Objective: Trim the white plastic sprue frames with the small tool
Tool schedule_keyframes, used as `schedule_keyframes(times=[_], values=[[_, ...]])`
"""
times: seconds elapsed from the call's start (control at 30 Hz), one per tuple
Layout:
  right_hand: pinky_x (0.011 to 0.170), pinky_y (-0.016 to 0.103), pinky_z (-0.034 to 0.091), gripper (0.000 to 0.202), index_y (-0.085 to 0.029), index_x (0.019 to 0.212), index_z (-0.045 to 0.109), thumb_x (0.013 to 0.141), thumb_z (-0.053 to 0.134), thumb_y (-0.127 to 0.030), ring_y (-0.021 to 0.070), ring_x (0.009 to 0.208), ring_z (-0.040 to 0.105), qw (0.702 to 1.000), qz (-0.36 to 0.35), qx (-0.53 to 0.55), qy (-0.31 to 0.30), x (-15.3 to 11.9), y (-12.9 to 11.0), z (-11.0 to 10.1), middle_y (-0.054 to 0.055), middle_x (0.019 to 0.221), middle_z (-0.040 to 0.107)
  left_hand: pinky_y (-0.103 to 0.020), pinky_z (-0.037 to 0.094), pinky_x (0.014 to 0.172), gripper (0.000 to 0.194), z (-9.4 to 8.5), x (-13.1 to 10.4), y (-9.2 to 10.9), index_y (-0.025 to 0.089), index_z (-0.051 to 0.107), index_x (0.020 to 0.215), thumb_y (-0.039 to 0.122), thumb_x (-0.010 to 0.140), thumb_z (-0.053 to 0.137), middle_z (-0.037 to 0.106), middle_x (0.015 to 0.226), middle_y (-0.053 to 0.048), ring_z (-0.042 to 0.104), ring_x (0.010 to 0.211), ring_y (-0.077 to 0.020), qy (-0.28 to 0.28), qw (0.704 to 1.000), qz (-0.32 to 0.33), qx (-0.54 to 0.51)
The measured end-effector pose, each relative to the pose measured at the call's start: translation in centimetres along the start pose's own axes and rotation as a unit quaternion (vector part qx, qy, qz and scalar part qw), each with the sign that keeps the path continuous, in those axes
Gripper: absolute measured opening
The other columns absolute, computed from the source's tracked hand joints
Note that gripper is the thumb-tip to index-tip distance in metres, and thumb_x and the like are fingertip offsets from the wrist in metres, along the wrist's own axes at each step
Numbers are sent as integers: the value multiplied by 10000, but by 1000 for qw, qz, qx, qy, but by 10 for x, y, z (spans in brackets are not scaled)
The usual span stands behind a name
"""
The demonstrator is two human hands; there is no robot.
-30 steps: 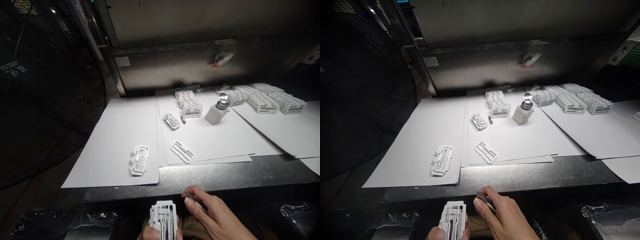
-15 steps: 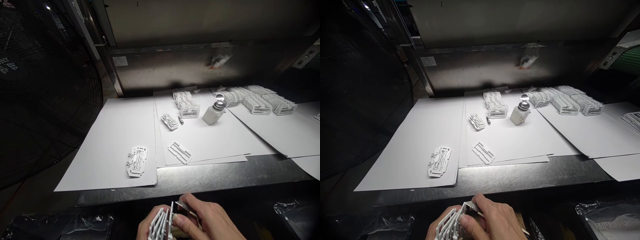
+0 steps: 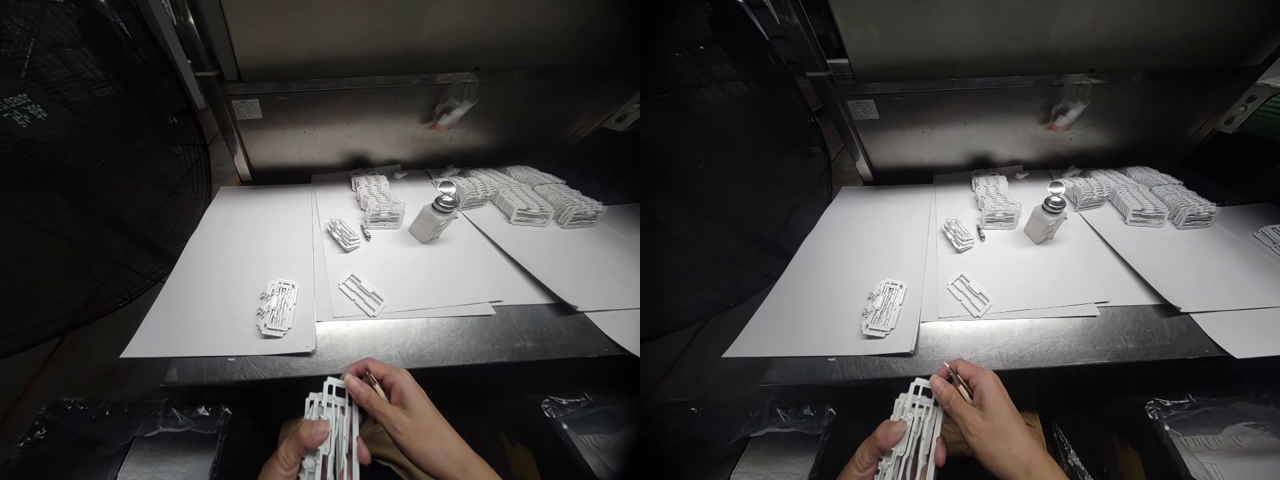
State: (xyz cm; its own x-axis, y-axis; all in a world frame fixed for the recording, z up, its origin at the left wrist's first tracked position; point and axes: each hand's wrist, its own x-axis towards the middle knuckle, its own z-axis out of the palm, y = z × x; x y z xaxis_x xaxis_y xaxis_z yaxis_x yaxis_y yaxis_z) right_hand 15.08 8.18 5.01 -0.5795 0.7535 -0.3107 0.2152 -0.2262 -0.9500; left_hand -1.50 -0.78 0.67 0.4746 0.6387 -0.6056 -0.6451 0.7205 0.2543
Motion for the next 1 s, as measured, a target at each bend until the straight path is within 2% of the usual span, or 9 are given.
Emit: schedule_keyframes(times=[0.17,0.33,0.47,0.57,0.73,0.8,0.9,0.97,1.0], values=[[609,232,388,313,-159,897,617,942,551,-461,147,663,481,1000,-2,-10,29,0,-1,3,-16,717,550,-140,436,487,446,-4,8,-8,97,735,916,486,698,728,724,755,-81,615,526,-76,-31,997,42,-57],[621,257,406,397,-136,712,589,934,538,-460,167,660,513,999,5,-29,32,-1,2,4,8,684,566,-142,460,529,500,-9,11,-12,74,728,942,530,744,677,741,824,-113,663,602,-94,-83,994,40,-60],[576,235,395,414,-147,747,552,917,552,-524,141,605,507,997,39,73,3,-1,5,-4,-3,672,562,-189,503,681,620,-7,11,-12,52,692,1044,598,760,615,740,965,-148,693,766,-129,-94,991,23,-96],[514,203,358,456,-156,710,502,897,581,-566,106,528,469,992,59,114,-22,-3,9,-9,-32,599,510,-229,501,724,617,-5,11,-13,99,686,1060,612,720,642,742,973,-112,682,875,-166,-80,988,14,-129],[456,207,387,458,-164,766,485,886,570,-598,131,471,538,981,83,156,-76,-7,16,5,-43,569,497,-211,485,622,729,-4,11,-18,67,706,932,730,648,597,732,772,-113,672,641,-138,-47,997,6,-62],[439,210,392,424,-167,787,484,902,557,-569,133,443,535,985,85,127,-75,-8,17,11,-53,549,486,-183,463,566,757,-3,8,-18,51,710,909,746,629,604,717,735,-102,636,567,-103,-48,998,18,-26],[524,229,424,338,-145,952,553,897,601,-475,151,552,549,997,68,-20,-22,-10,15,14,-44,596,507,-156,421,521,561,3,2,-18,46,708,860,553,626,761,680,682,-70,588,538,-75,-60,996,58,23],[597,247,439,356,-135,1035,581,878,632,-450,159,608,548,995,67,-59,-48,-9,11,13,-30,638,531,-159,401,522,417,7,-3,-18,71,691,901,329,600,822,657,663,-36,567,549,-74,-64,992,90,52],[622,257,445,356,-133,1028,598,872,639,-450,159,611,550,993,71,-42,-88,-9,8,13,-17,670,556,-166,405,547,458,9,-4,-19,93,667,983,243,581,827,655,673,-22,569,579,-82,-61,991,104,59]])
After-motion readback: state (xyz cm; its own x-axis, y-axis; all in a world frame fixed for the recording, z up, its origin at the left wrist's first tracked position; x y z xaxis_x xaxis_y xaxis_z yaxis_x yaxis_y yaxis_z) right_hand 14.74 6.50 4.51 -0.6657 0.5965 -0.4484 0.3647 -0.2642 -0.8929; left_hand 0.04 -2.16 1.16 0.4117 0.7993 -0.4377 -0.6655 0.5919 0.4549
